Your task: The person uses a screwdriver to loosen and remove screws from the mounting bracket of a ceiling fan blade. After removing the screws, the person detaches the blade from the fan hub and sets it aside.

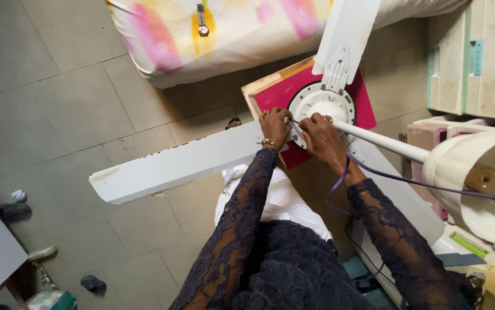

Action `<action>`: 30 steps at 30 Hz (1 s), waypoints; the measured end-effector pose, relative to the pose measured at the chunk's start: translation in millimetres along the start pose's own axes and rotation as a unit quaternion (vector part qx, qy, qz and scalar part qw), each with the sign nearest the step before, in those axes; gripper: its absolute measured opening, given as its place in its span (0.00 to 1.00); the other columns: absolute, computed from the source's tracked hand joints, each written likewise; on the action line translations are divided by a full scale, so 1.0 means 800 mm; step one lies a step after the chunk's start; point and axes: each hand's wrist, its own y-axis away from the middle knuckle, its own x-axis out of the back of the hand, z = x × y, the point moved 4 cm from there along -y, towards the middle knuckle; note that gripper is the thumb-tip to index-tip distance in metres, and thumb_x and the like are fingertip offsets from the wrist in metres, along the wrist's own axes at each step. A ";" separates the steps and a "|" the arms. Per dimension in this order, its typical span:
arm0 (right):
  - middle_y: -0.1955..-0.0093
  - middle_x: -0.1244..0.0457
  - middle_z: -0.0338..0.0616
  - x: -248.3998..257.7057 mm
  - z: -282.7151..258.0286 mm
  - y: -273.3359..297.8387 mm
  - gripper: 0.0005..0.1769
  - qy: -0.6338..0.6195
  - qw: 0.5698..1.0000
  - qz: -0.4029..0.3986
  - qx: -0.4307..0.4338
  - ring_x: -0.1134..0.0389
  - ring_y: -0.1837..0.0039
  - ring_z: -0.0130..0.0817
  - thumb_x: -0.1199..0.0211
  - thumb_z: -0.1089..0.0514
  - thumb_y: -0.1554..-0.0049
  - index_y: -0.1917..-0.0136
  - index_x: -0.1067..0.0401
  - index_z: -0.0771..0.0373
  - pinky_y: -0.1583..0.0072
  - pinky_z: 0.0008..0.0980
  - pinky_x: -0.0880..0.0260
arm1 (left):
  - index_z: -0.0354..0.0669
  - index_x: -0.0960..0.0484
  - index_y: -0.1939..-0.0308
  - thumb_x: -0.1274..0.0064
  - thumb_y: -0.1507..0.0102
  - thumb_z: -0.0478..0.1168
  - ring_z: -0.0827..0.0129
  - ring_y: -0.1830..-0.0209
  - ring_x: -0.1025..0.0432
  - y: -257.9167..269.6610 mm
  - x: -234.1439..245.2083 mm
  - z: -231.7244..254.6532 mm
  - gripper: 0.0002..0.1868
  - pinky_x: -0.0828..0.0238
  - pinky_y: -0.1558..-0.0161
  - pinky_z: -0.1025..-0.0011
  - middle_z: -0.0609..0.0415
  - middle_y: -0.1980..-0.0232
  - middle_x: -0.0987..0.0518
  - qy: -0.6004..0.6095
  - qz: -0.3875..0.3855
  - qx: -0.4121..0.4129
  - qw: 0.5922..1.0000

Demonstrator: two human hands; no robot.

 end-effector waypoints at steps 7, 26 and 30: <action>0.53 0.38 0.49 -0.002 0.003 0.000 0.10 0.024 0.999 -0.016 0.027 0.32 0.53 0.46 0.35 0.63 0.42 0.47 0.27 0.63 0.48 0.44 0.30 | 0.57 0.15 0.63 0.33 0.46 0.41 0.60 0.47 0.29 0.001 0.000 0.001 0.09 0.47 0.35 0.56 0.56 0.52 0.20 -0.008 0.009 -0.012 1.000; 0.59 0.32 0.58 -0.024 0.013 -0.019 0.11 0.134 0.986 -0.068 -0.069 0.27 0.57 0.55 0.32 0.55 0.44 0.51 0.22 0.65 0.54 0.48 0.26 | 0.57 0.23 0.51 0.29 0.50 0.49 0.55 0.52 0.29 -0.007 0.009 0.005 0.26 0.42 0.51 0.54 0.54 0.56 0.22 -0.067 -0.073 -0.037 0.994; 0.60 0.33 0.55 -0.028 0.025 -0.017 0.10 0.142 0.973 -0.153 -0.095 0.27 0.63 0.48 0.39 0.57 0.38 0.47 0.25 0.65 0.62 0.43 0.24 | 0.60 0.21 0.52 0.29 0.49 0.50 0.59 0.53 0.29 -0.009 0.002 0.001 0.24 0.42 0.50 0.56 0.56 0.56 0.22 -0.058 -0.092 -0.013 0.994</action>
